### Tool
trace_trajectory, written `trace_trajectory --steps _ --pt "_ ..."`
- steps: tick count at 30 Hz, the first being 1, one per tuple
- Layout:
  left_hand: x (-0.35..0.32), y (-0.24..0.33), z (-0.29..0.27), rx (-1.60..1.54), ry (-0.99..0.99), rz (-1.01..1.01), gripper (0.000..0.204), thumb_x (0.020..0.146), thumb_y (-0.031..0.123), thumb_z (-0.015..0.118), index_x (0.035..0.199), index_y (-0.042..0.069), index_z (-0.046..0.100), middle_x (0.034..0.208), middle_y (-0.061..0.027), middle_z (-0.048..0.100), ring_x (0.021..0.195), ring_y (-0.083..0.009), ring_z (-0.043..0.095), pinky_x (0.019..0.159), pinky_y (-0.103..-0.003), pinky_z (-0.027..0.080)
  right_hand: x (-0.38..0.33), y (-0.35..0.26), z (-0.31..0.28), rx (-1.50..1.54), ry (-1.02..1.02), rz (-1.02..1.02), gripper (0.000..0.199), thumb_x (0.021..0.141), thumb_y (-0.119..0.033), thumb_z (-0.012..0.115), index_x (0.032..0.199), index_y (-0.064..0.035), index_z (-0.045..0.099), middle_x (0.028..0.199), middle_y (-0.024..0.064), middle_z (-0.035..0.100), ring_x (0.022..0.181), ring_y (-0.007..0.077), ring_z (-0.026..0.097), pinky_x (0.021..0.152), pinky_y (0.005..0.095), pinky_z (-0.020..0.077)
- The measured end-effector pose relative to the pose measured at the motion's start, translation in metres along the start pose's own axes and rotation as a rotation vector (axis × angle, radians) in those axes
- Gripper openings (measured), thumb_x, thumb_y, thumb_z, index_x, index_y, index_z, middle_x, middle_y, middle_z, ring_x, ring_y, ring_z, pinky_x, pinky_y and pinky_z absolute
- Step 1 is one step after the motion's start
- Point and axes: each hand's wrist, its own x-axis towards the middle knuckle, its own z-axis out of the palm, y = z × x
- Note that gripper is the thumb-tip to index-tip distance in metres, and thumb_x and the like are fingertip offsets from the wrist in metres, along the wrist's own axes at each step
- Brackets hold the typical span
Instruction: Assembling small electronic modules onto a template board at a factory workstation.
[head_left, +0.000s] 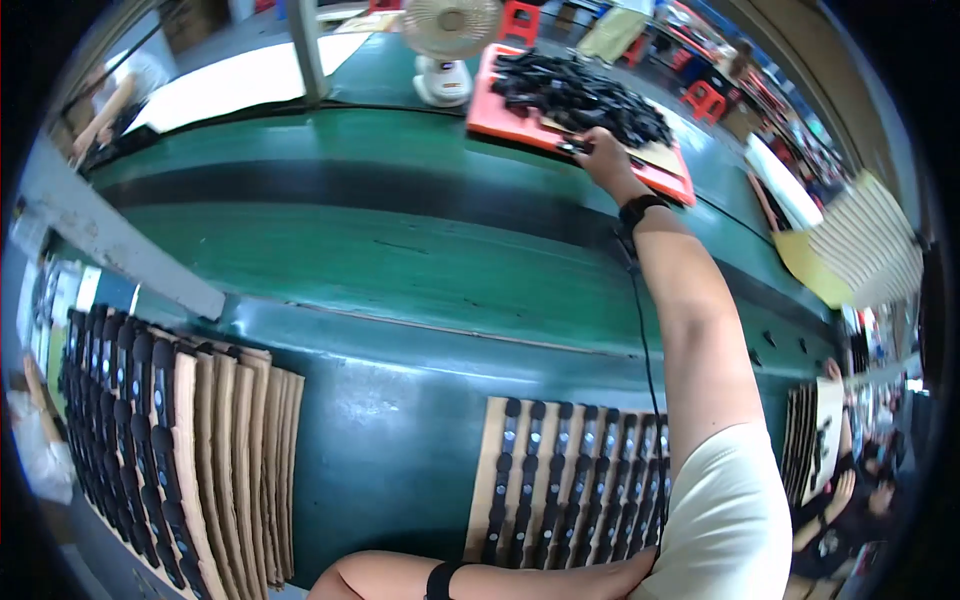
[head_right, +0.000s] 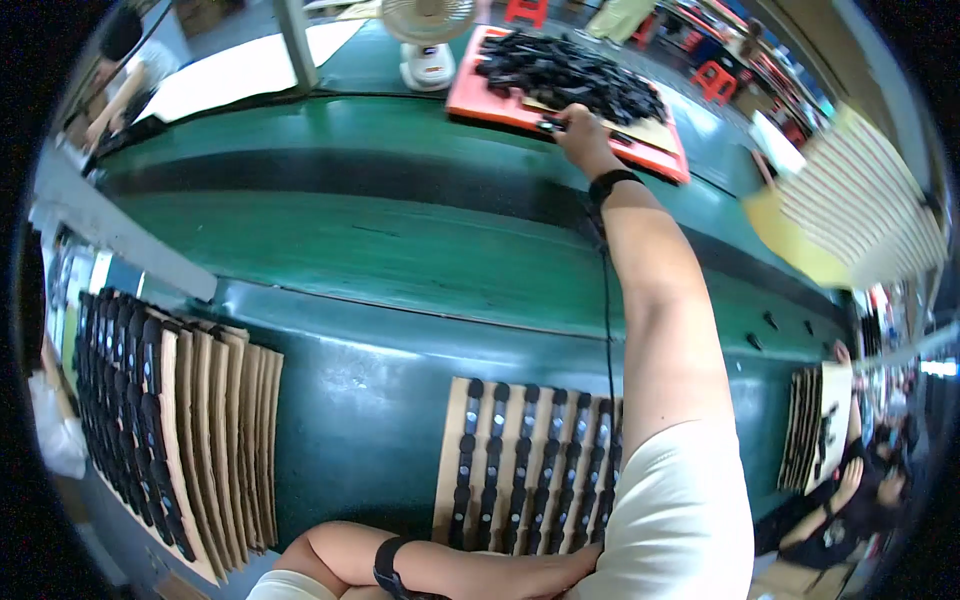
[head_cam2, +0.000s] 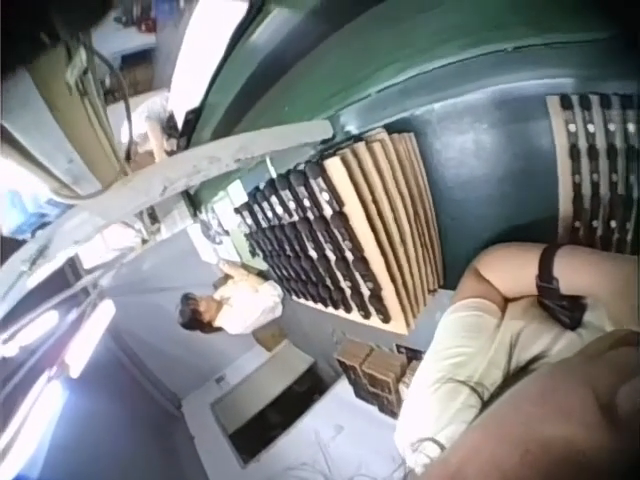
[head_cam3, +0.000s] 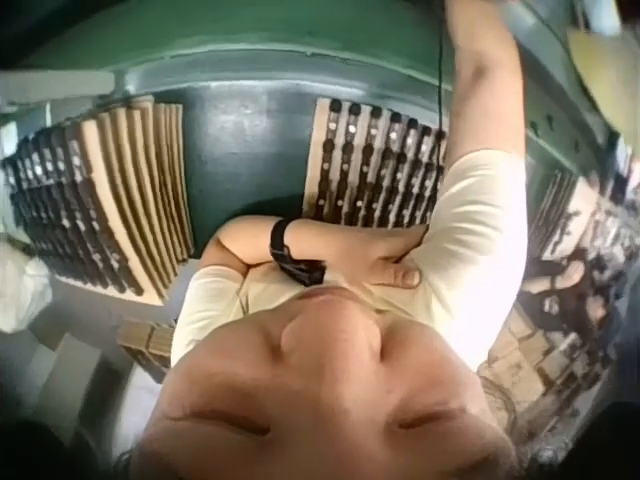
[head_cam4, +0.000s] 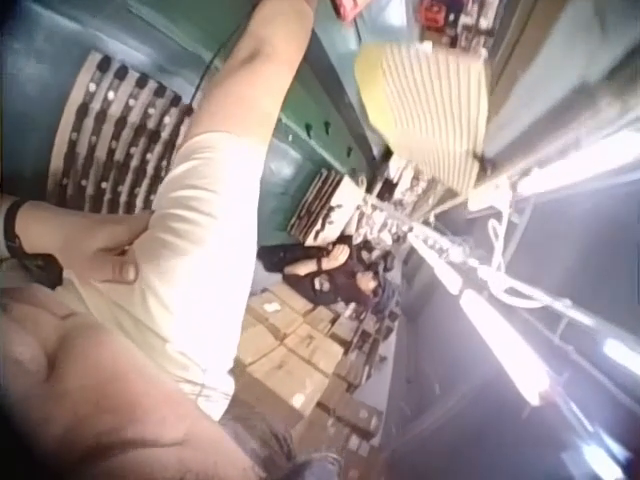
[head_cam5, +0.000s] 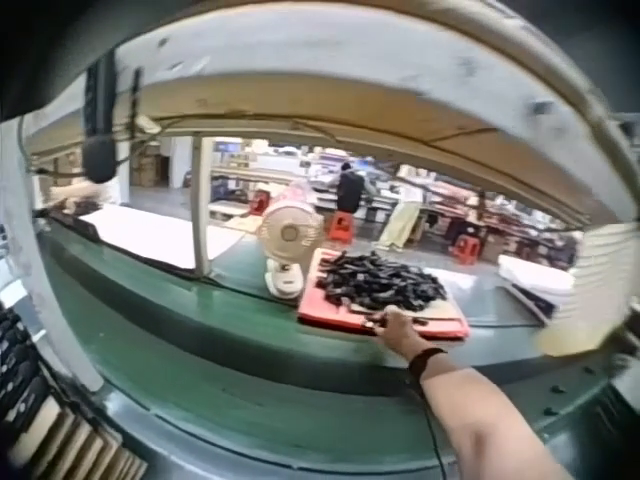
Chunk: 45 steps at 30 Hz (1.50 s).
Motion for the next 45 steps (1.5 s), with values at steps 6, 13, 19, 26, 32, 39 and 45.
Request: trace_trajectory --steps 6,13,19,26,32,39,45 --pt "-0.003 -0.004 0.031 0.191 -0.263 -0.064 0.094 0.091 0.062 0.051 0.141 -0.014 0.026 0.139 -0.0334 0.040 0.129 -0.0438 0.043 0.108 -0.043 0.035 -0.101 -0.020 -0.083 0.264 -0.174 0.005 0.039 0.074 -0.016 0.078 0.107 -0.0011 0.063 0.096 0.0133 0.067 0.090 0.0215 0.065 0.081 0.0337 0.0517" --pt "-0.010 -0.021 0.089 0.504 -0.331 0.176 0.095 0.091 0.063 0.050 0.138 -0.017 0.029 0.136 -0.0364 0.041 0.127 -0.0451 0.045 0.108 -0.046 0.036 -0.316 0.063 -0.232 0.310 -0.021 0.395 0.033 0.076 -0.009 0.078 0.104 -0.0011 0.062 0.088 0.0033 0.065 0.077 0.0101 0.057 0.071 0.0256 0.0483" --pt "0.005 -0.034 0.132 0.604 -0.394 0.143 0.093 0.092 0.061 0.050 0.137 -0.018 0.030 0.135 -0.0376 0.041 0.126 -0.0470 0.044 0.109 -0.047 0.035 -0.472 0.115 -0.262 0.269 -0.030 0.689 0.029 0.078 -0.005 0.076 0.102 -0.0024 0.062 0.085 0.0011 0.063 0.076 0.0080 0.055 0.069 0.0242 0.0473" --pt "0.040 -0.042 0.153 0.639 -0.483 0.122 0.087 0.092 0.056 0.053 0.133 -0.017 0.033 0.130 -0.0365 0.045 0.121 -0.0463 0.047 0.105 -0.047 0.037 -0.541 0.111 -0.246 0.370 -0.137 0.774 0.035 0.077 -0.009 0.076 0.108 -0.0010 0.061 0.092 0.0069 0.064 0.075 0.0138 0.058 0.071 0.0282 0.0496" --pt "0.072 -0.053 0.166 0.602 -0.473 0.106 0.080 0.092 0.054 0.056 0.129 -0.014 0.038 0.122 -0.0326 0.051 0.112 -0.0436 0.053 0.097 -0.045 0.042 -0.529 0.129 -0.253 0.218 -0.007 0.545 0.036 0.081 -0.012 0.073 0.114 -0.0053 0.061 0.105 0.0060 0.059 0.083 0.0138 0.056 0.076 0.0279 0.0493" --pt "0.108 -0.072 0.175 0.628 -0.496 -0.003 0.079 0.091 0.053 0.058 0.128 -0.013 0.039 0.115 -0.0308 0.053 0.105 -0.0426 0.056 0.092 -0.044 0.045 -0.426 0.168 -0.244 0.225 0.034 0.527 0.038 0.083 -0.018 0.071 0.118 -0.0069 0.061 0.116 0.0136 0.059 0.095 0.0230 0.060 0.086 0.0343 0.0506" --pt "0.125 -0.077 0.175 0.664 -0.379 -0.039 0.081 0.089 0.053 0.062 0.128 -0.014 0.038 0.115 -0.0309 0.053 0.105 -0.0425 0.057 0.090 -0.044 0.046 -0.360 0.204 -0.201 -0.057 -0.116 0.511 0.040 0.083 -0.023 0.070 0.120 -0.0121 0.061 0.119 0.0149 0.060 0.114 0.0320 0.057 0.096 0.0407 0.0482"
